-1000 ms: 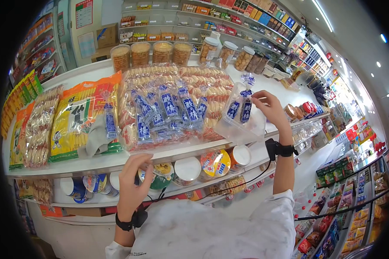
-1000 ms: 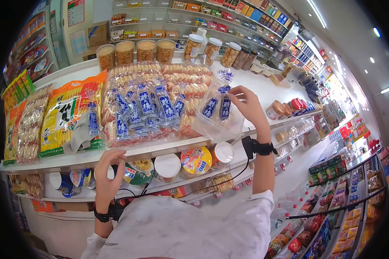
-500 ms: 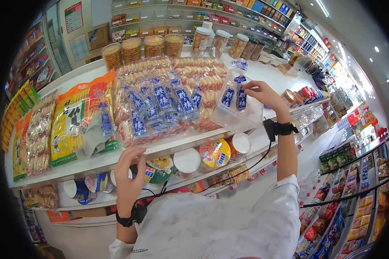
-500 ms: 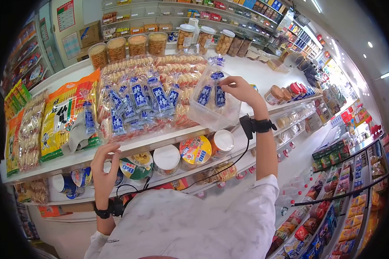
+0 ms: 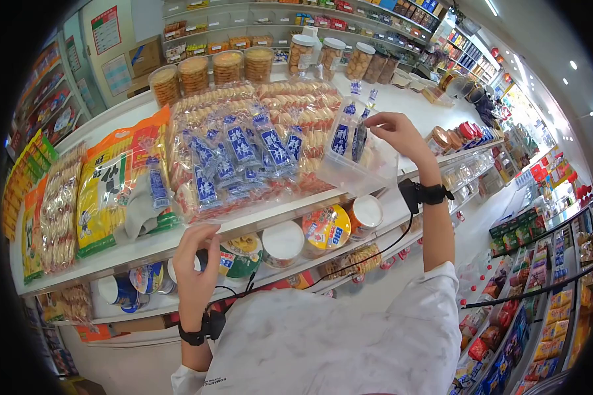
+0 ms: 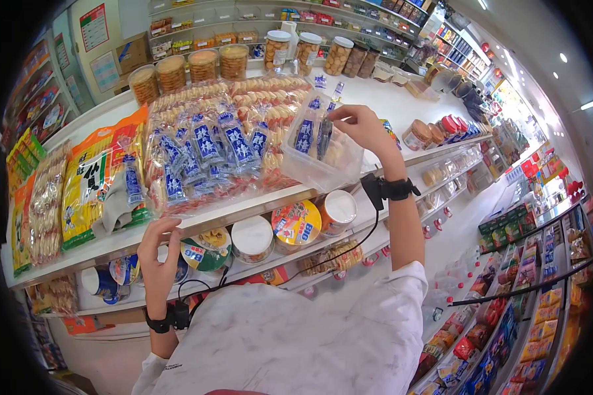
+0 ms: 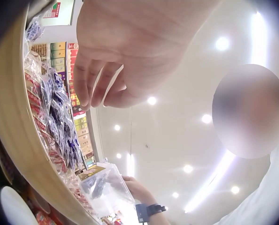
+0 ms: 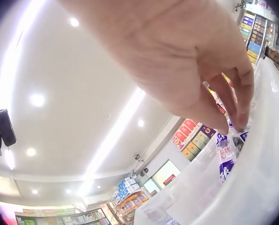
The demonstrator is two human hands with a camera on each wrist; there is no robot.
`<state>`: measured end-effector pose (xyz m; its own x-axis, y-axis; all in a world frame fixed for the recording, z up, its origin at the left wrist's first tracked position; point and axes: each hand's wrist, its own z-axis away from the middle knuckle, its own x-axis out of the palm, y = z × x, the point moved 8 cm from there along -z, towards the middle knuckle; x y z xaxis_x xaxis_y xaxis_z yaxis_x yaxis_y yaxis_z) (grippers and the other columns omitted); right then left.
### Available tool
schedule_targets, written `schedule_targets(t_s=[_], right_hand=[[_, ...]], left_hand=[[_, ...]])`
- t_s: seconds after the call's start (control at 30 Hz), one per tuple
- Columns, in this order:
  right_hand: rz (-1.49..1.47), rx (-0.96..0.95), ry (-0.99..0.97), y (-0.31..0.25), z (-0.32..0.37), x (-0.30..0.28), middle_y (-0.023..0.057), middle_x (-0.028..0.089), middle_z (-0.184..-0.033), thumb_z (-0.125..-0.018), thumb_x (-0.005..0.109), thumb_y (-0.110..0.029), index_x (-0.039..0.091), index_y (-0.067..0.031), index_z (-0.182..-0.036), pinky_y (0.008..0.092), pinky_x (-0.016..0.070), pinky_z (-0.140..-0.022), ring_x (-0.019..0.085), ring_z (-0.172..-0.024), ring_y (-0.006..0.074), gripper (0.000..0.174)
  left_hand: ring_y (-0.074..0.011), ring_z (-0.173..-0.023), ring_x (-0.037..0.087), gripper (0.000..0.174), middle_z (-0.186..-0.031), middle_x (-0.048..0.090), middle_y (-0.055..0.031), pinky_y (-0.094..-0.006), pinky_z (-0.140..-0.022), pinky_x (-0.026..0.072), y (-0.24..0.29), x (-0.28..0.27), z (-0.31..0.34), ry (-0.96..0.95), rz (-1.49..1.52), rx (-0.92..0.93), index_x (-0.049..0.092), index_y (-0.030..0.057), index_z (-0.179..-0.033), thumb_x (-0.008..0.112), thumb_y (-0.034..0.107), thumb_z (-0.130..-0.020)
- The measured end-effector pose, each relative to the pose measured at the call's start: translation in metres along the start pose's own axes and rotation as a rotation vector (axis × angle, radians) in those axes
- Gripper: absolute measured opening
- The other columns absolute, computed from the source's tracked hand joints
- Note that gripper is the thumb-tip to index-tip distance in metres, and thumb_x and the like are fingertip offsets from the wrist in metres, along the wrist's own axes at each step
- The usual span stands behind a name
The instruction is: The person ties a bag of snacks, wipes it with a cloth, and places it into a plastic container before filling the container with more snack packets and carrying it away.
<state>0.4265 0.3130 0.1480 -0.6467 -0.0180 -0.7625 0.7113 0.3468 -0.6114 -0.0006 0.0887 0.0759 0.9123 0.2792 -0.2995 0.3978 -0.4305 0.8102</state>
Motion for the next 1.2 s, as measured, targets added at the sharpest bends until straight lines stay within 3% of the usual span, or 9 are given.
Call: schedule_targets(t_s=[0.17,0.27,0.37,0.6,0.83,0.93,1.0,1.07,1.2], right_hand=[[-0.025,-0.001,0.088,0.003,0.000,-0.005,0.0107,0.073,-0.122,-0.097,0.060,-0.011,0.068,-0.0089,-0.133,0.0339,0.0586,-0.089,0.074,-0.096,0.0199,0.036],[0.052,-0.041,-0.118,-0.010,-0.001,0.015,0.0123,0.067,-0.132,-0.101,0.057,-0.008,0.061,-0.0085,-0.141,0.0335,0.0542,-0.102,0.066,-0.119,0.0195,0.040],[0.021,-0.050,-0.139,-0.012,0.000,0.017,0.0098,0.068,-0.130,-0.101,0.058,-0.008,0.064,-0.0049,-0.136,0.0339,0.0535,-0.103,0.066,-0.118,0.0196,0.035],[-0.187,-0.053,0.230,-0.027,0.023,-0.032,0.0080,0.076,-0.107,-0.095,0.071,-0.009,0.072,0.0023,-0.112,0.0296,0.0562,-0.087,0.074,-0.098,0.0174,0.020],[-0.216,-0.184,0.752,-0.113,0.092,-0.051,0.0067,0.070,-0.113,-0.094,0.071,0.000,0.068,0.0009,-0.114,0.0309,0.0591,-0.088,0.067,-0.106,0.0145,0.020],[-0.360,-0.344,0.770,-0.152,0.119,-0.020,0.0082,0.064,-0.113,-0.092,0.071,0.007,0.065,0.0020,-0.114,0.0304,0.0604,-0.086,0.064,-0.107,0.0154,0.023],[-0.513,-0.412,0.634,-0.167,0.127,0.021,0.0091,0.061,-0.112,-0.091,0.070,0.012,0.063,0.0035,-0.112,0.0294,0.0612,-0.084,0.064,-0.106,0.0163,0.024],[-0.705,-0.408,0.483,-0.189,0.130,0.068,0.0103,0.059,-0.109,-0.090,0.067,0.016,0.060,0.0052,-0.110,0.0281,0.0626,-0.081,0.064,-0.102,0.0163,0.024],[-0.977,-0.276,0.326,-0.197,0.119,0.142,0.0099,0.060,-0.110,-0.092,0.067,0.014,0.059,0.0054,-0.112,0.0295,0.0639,-0.079,0.064,-0.102,0.0151,0.023]], left_hand=[[-0.0155,-0.087,0.068,0.021,-0.111,0.069,-0.0117,-0.0260,-0.074,0.0528,0.000,0.006,-0.002,-0.014,-0.001,0.020,0.069,-0.0020,-0.113,0.065,-0.008,-0.093],[-0.0163,-0.088,0.068,0.021,-0.112,0.069,-0.0121,-0.0268,-0.075,0.0535,-0.001,0.008,-0.002,-0.033,-0.002,0.020,0.069,-0.0022,-0.113,0.065,-0.008,-0.093],[-0.0169,-0.088,0.069,0.021,-0.112,0.069,-0.0124,-0.0277,-0.075,0.0537,-0.001,0.008,-0.002,-0.034,-0.011,0.006,0.069,-0.0024,-0.113,0.065,-0.007,-0.093],[-0.0171,-0.087,0.069,0.021,-0.111,0.070,-0.0129,-0.0280,-0.076,0.0537,-0.005,-0.002,0.000,0.005,-0.019,-0.012,0.070,-0.0024,-0.113,0.064,-0.008,-0.093],[-0.0193,-0.088,0.070,0.025,-0.111,0.070,-0.0139,-0.0286,-0.077,0.0542,0.008,0.003,-0.004,0.034,-0.023,0.064,0.070,-0.0025,-0.113,0.066,-0.009,-0.090],[-0.0254,-0.097,0.070,0.037,-0.115,0.069,-0.0150,-0.0332,-0.083,0.0552,0.037,0.007,0.001,0.065,-0.122,0.191,0.069,-0.0013,-0.118,0.075,-0.007,-0.082],[-0.0373,-0.122,0.061,0.066,-0.135,0.060,-0.0207,-0.0427,-0.100,0.0525,0.060,0.020,0.004,0.017,-0.138,0.375,0.065,0.0040,-0.132,0.090,0.007,-0.071],[-0.0410,-0.139,0.050,0.087,-0.151,0.049,-0.0240,-0.0469,-0.111,0.0448,0.072,0.035,0.003,-0.050,-0.111,0.434,0.059,0.0069,-0.142,0.097,0.021,-0.066],[-0.0385,-0.139,0.051,0.077,-0.152,0.048,-0.0245,-0.0453,-0.112,0.0447,0.051,0.056,0.003,-0.194,-0.084,0.264,0.055,0.0058,-0.146,0.088,0.008,-0.077]])
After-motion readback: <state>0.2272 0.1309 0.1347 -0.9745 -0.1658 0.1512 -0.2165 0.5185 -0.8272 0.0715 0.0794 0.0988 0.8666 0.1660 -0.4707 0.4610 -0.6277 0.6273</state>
